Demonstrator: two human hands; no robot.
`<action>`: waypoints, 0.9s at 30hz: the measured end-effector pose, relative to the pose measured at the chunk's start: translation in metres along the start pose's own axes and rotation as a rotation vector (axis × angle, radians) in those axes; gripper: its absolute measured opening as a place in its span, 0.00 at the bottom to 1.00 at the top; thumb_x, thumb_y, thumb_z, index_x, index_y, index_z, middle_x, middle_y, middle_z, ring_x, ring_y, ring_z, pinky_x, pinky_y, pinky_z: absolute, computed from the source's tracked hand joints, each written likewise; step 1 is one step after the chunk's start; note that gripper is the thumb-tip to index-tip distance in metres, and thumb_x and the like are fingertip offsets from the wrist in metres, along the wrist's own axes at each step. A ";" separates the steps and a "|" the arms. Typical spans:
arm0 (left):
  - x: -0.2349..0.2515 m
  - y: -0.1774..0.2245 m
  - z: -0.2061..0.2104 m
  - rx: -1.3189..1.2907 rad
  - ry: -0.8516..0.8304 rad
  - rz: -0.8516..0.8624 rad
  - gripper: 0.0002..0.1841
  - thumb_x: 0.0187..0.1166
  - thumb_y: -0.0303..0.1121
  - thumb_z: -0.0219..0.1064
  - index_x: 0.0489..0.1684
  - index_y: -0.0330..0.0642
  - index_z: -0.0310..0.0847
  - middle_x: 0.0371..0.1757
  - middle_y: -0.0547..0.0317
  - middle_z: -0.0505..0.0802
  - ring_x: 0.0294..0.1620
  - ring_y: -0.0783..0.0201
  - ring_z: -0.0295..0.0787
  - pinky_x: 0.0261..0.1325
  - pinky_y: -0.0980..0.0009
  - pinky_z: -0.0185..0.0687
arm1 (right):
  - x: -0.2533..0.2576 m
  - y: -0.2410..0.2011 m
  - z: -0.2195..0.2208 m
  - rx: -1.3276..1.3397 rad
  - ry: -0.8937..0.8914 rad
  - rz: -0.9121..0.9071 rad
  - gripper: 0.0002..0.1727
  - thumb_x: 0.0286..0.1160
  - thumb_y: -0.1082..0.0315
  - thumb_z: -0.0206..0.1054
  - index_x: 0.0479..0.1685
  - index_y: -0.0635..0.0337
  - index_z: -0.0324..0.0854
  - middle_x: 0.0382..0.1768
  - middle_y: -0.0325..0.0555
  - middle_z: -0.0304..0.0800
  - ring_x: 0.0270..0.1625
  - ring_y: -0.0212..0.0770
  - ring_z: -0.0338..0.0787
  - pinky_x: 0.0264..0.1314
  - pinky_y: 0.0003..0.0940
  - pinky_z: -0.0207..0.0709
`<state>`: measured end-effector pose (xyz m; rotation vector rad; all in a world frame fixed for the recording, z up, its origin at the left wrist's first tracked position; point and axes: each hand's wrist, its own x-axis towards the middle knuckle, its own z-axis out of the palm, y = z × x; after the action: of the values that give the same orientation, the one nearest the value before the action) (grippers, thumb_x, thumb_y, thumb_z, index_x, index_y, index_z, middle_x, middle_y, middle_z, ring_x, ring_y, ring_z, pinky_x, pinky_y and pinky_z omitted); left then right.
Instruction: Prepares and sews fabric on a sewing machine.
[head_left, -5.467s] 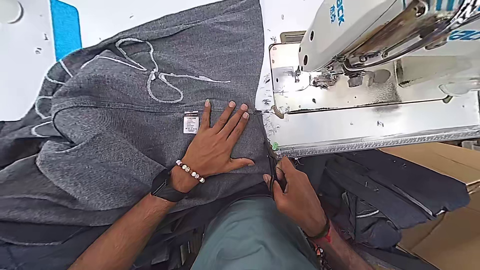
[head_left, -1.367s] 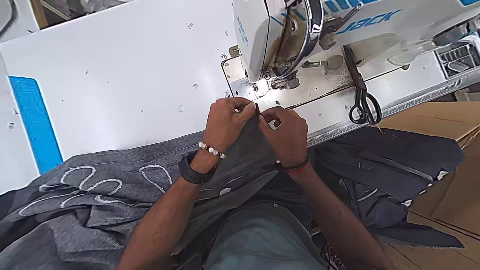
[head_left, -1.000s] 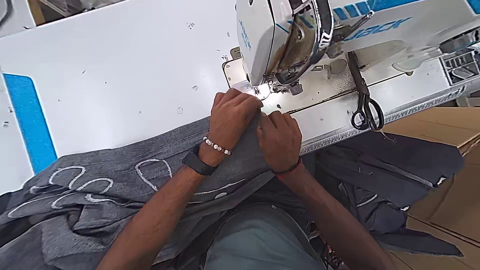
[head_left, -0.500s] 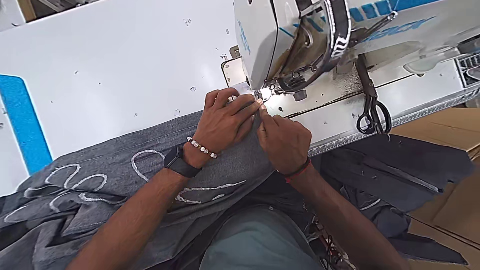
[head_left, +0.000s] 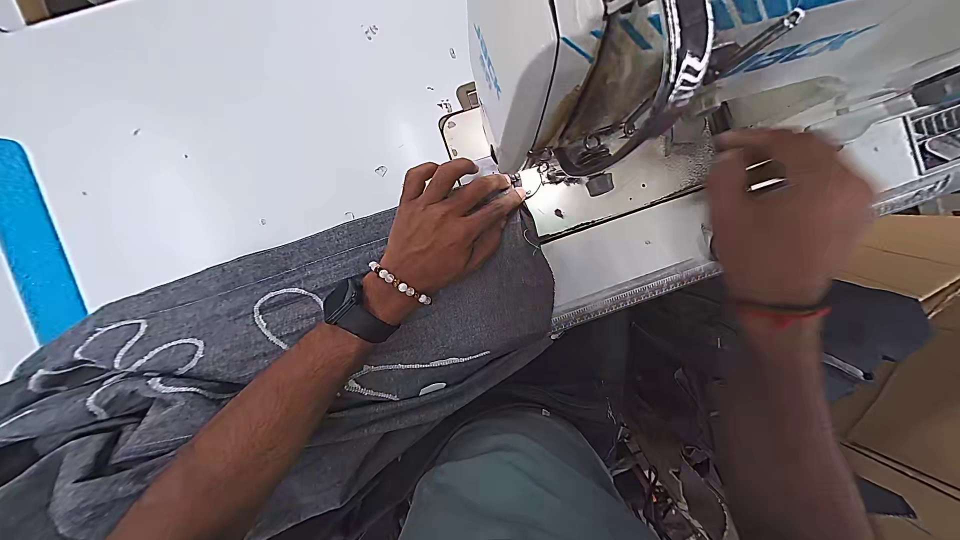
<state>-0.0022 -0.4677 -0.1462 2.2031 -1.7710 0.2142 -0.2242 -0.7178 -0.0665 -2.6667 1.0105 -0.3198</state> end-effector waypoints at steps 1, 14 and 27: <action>0.000 0.001 0.000 0.009 -0.006 -0.015 0.21 0.86 0.44 0.56 0.75 0.66 0.84 0.76 0.66 0.87 0.81 0.51 0.72 0.80 0.48 0.56 | 0.014 0.020 -0.009 -0.094 0.071 0.099 0.21 0.88 0.56 0.53 0.71 0.51 0.82 0.58 0.58 0.89 0.55 0.59 0.90 0.50 0.62 0.81; -0.003 0.004 -0.001 -0.027 -0.028 0.017 0.21 0.86 0.44 0.56 0.75 0.64 0.84 0.74 0.65 0.87 0.73 0.51 0.77 0.75 0.50 0.61 | -0.001 0.072 0.044 -0.114 0.269 0.058 0.30 0.83 0.61 0.57 0.85 0.62 0.68 0.87 0.63 0.64 0.87 0.65 0.66 0.83 0.61 0.65; 0.001 0.004 0.000 -0.002 -0.036 -0.036 0.22 0.86 0.47 0.55 0.75 0.64 0.84 0.74 0.61 0.87 0.76 0.50 0.74 0.77 0.50 0.59 | -0.051 -0.097 0.100 0.385 -0.035 -0.072 0.19 0.87 0.56 0.61 0.66 0.54 0.86 0.35 0.40 0.92 0.28 0.37 0.88 0.27 0.38 0.82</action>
<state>-0.0052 -0.4696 -0.1451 2.2489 -1.7481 0.1653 -0.1724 -0.5965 -0.1341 -2.3536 0.7542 -0.4322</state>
